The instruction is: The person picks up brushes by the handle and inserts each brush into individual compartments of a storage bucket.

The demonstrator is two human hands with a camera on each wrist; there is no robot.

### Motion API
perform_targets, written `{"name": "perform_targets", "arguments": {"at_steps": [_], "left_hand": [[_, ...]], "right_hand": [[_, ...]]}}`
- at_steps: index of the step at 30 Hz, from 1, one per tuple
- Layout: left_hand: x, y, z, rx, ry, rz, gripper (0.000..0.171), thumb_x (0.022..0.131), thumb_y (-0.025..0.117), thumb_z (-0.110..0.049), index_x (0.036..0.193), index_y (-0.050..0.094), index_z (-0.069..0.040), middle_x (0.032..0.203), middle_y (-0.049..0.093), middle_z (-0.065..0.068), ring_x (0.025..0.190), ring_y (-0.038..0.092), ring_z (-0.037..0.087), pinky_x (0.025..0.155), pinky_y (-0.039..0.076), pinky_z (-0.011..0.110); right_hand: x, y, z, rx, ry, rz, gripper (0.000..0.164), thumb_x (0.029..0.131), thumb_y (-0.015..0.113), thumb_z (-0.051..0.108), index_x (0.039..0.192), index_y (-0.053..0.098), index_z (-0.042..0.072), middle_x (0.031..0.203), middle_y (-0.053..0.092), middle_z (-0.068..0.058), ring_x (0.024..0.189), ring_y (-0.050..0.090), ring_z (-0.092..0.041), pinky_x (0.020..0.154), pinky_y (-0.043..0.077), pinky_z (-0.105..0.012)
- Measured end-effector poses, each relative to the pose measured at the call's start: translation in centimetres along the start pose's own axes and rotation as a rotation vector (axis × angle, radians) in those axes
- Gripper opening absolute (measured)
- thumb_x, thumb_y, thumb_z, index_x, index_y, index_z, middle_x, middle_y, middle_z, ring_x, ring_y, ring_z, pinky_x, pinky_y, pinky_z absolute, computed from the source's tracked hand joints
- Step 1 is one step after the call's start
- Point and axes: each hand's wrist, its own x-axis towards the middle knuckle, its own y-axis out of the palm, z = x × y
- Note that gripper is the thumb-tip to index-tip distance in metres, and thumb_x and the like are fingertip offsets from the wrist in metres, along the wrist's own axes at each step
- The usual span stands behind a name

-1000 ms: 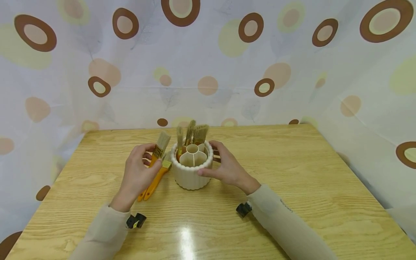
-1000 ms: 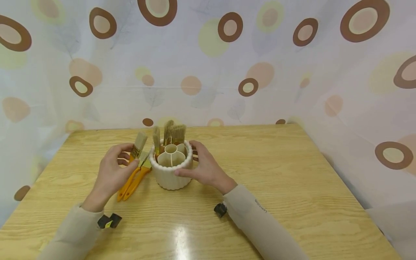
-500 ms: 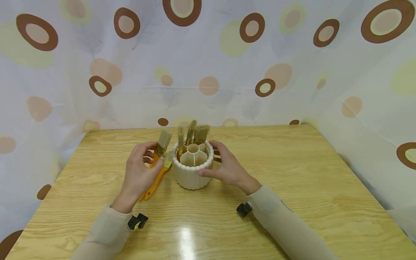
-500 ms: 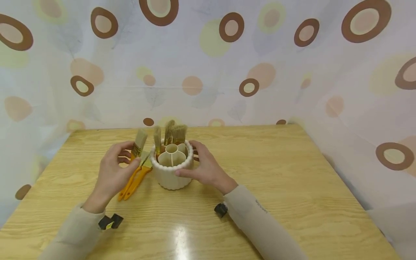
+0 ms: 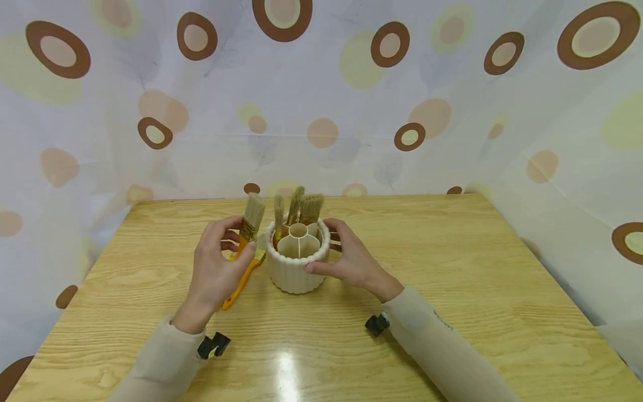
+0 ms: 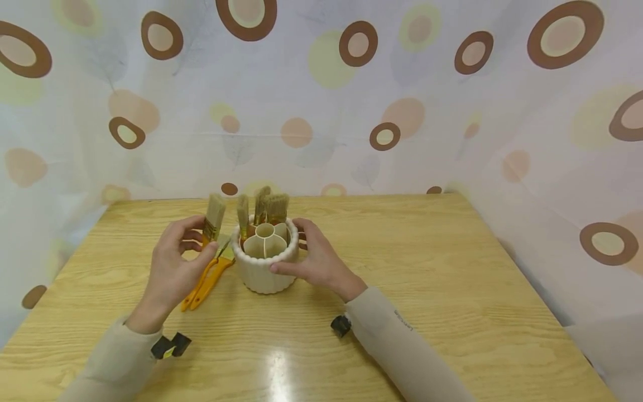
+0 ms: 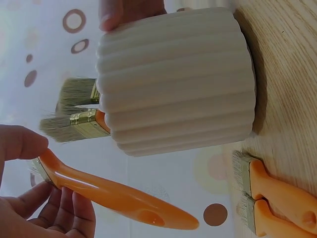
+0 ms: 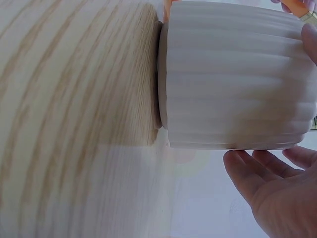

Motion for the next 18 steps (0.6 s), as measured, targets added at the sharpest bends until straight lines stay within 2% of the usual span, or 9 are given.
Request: {"name": "perform_targets", "arguments": {"at_steps": [7, 12, 18], "left_hand": [[-0.13, 0.14, -0.44, -0.016, 0.018, -0.003, 0.046, 0.08, 0.071, 0.001, 0.123, 0.056, -0.002, 0.114, 0.056, 0.009, 0.086, 0.052, 0.015, 0.071, 0.045, 0.018], [-0.27, 0.23, -0.65, -0.027, 0.035, -0.012, 0.045, 0.081, 0.07, 0.002, 0.124, 0.057, -0.004, 0.114, 0.057, 0.008, 0.086, 0.052, 0.015, 0.071, 0.046, 0.023], [-0.18, 0.48, -1.04, -0.05, 0.048, -0.021, 0.045, 0.082, 0.07, 0.0, 0.125, 0.057, -0.006, 0.114, 0.057, 0.008, 0.088, 0.053, 0.015, 0.073, 0.047, 0.027]], "right_hand": [[-0.03, -0.02, -0.15, -0.002, -0.01, -0.007, 0.096, 0.07, 0.082, 0.047, 0.144, 0.03, 0.017, 0.139, 0.038, 0.003, 0.126, 0.044, -0.023, 0.102, 0.04, -0.043], [-0.03, 0.03, -0.2, -0.003, -0.016, -0.002, 0.097, 0.07, 0.082, 0.047, 0.145, 0.029, 0.015, 0.139, 0.038, 0.003, 0.126, 0.044, -0.024, 0.102, 0.04, -0.043], [-0.04, 0.02, -0.09, -0.003, -0.016, -0.007, 0.097, 0.07, 0.082, 0.048, 0.145, 0.029, 0.017, 0.14, 0.038, 0.002, 0.126, 0.044, -0.025, 0.102, 0.04, -0.045]]}}
